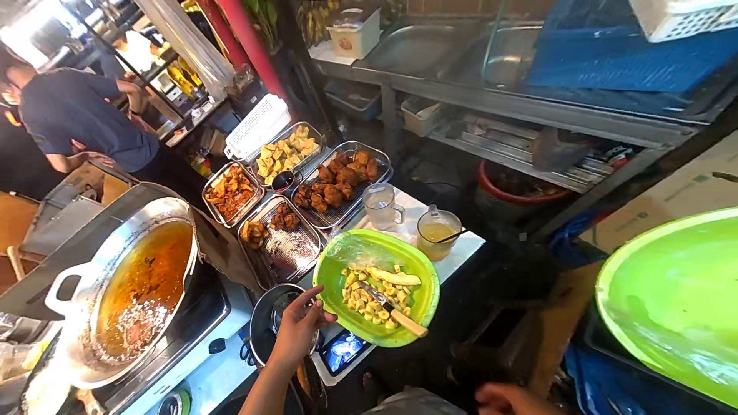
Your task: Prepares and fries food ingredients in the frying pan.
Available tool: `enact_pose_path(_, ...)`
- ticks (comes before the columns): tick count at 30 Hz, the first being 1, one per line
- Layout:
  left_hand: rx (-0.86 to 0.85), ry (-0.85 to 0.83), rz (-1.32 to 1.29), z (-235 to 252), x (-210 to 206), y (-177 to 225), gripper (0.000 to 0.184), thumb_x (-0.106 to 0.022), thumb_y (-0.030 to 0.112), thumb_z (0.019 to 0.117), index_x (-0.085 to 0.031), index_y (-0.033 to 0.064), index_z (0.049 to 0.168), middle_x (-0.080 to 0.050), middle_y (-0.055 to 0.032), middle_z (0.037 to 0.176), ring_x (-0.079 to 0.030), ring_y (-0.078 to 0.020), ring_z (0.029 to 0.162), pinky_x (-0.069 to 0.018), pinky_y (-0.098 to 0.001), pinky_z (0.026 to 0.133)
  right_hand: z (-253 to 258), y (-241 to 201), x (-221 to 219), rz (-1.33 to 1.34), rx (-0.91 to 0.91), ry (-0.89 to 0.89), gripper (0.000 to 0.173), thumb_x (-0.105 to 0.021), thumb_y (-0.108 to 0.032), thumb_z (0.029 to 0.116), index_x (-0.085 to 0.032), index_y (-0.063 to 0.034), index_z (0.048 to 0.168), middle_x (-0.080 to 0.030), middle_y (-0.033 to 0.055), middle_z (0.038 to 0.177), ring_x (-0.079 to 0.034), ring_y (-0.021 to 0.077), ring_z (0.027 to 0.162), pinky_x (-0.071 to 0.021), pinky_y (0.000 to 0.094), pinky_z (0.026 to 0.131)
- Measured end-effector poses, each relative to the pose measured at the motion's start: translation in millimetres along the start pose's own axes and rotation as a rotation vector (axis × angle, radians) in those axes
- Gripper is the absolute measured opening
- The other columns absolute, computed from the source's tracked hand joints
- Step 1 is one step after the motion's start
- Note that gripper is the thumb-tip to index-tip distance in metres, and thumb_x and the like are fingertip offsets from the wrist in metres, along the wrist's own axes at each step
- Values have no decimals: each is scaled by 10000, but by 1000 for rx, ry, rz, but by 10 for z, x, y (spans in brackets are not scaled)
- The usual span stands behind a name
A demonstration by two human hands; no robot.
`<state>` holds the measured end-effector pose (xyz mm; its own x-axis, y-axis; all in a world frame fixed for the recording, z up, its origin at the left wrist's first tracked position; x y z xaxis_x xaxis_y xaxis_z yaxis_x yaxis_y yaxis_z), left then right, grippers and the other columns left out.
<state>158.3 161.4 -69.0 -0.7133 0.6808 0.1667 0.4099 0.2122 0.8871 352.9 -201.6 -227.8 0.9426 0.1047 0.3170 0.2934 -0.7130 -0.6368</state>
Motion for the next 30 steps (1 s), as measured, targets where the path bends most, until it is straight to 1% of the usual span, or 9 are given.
enact_pose_path(5, -71, 13, -9, -177, 71, 72, 381, -483, 117, 1090, -529, 29, 1458, -758, -193, 1013, -759, -281, 912, -629, -408, 881, 477, -1738, 831, -90, 388, 145, 427, -660, -410, 993, -656, -146, 1329, -736, 79, 1092, -721, 241, 974, -590, 503, 916)
enact_pose_path(8, -90, -4, -15, -330, 124, 55, 425, -414, 88, 1102, -441, 46, 1524, -751, -195, 1123, -753, -300, 1003, -619, -412, 919, 1005, -2497, 1026, -210, 493, 215, 418, -688, -353, 988, -651, -137, 1344, -705, 107, 1195, -701, 277, 1027, -574, 533, 935)
enact_pose_path(12, -103, -28, 8, -524, 265, -2, 515, -340, 46, 1070, -368, 96, 1581, -699, -166, 1290, -726, -307, 1085, -613, -433, 932, 1811, -3153, 1065, -367, 514, 396, 608, -740, -332, 932, -534, -127, 1467, -608, 209, 1344, -653, 400, 1145, -544, 618, 949)
enact_pose_path(15, -128, -28, 29, -621, 382, -43, 536, -381, 38, 1043, -386, 104, 1574, -674, -143, 1344, -715, -301, 1111, -611, -434, 934, 2161, -3304, 1023, -356, 365, 472, 700, -769, -218, 901, -451, -64, 1505, -594, 264, 1328, -657, 455, 1114, -554, 642, 898)
enact_pose_path(21, -176, -64, 45, -709, 586, -140, 470, -469, 95, 1066, -426, 43, 1532, -697, -137, 1294, -720, -306, 1086, -616, -448, 941, 2298, -3261, 1017, -322, 367, 561, 221, -606, -92, 966, -714, -21, 1145, -694, 216, 1128, -674, 406, 1079, -554, 629, 902)
enact_pose_path(24, -193, -79, 23, -629, 641, -159, 463, -491, 92, 1064, -441, 40, 1521, -707, -134, 1270, -723, -296, 1077, -615, -441, 947, 2185, -3332, 1083, -271, 377, 606, 303, -613, -314, 1013, -715, -37, 1082, -711, 186, 1027, -694, 380, 998, -558, 624, 861)
enact_pose_path(27, -170, -103, 3, -521, 619, -163, 436, -524, 105, 1060, -489, 64, 1493, -716, -125, 1250, -720, -293, 1087, -609, -439, 961, 2233, -3234, 1027, -242, 108, 526, 770, -528, -747, 930, -727, -3, 956, -717, 231, 941, -708, 423, 923, -549, 672, 785)
enact_pose_path(29, -181, -156, 27, -461, 557, -140, 428, -529, 119, 1060, -502, 72, 1484, -713, -117, 1255, -718, -289, 1092, -611, -433, 958, 2308, -3141, 986, -142, -24, 481, 812, -483, -763, 942, -731, 9, 967, -741, 211, 937, -729, 390, 869, -562, 649, 779)
enact_pose_path(30, -189, -179, 46, -448, 530, -121, 419, -528, 126, 1063, -508, 78, 1479, -714, -105, 1260, -718, -280, 1095, -610, -423, 959, 2342, -3108, 968, -57, -54, 463, 691, -519, -648, 989, -721, 13, 1011, -749, 190, 941, -738, 359, 826, -578, 616, 774)
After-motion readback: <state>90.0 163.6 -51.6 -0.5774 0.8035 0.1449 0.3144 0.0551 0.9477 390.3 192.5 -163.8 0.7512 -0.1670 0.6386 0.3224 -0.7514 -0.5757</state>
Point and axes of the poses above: each hand's wrist, its own z-axis towards the middle knuckle, its own x-axis out of the back of the hand, y = z × x, the point moved 8 cm from there along z, towards the middle knuckle
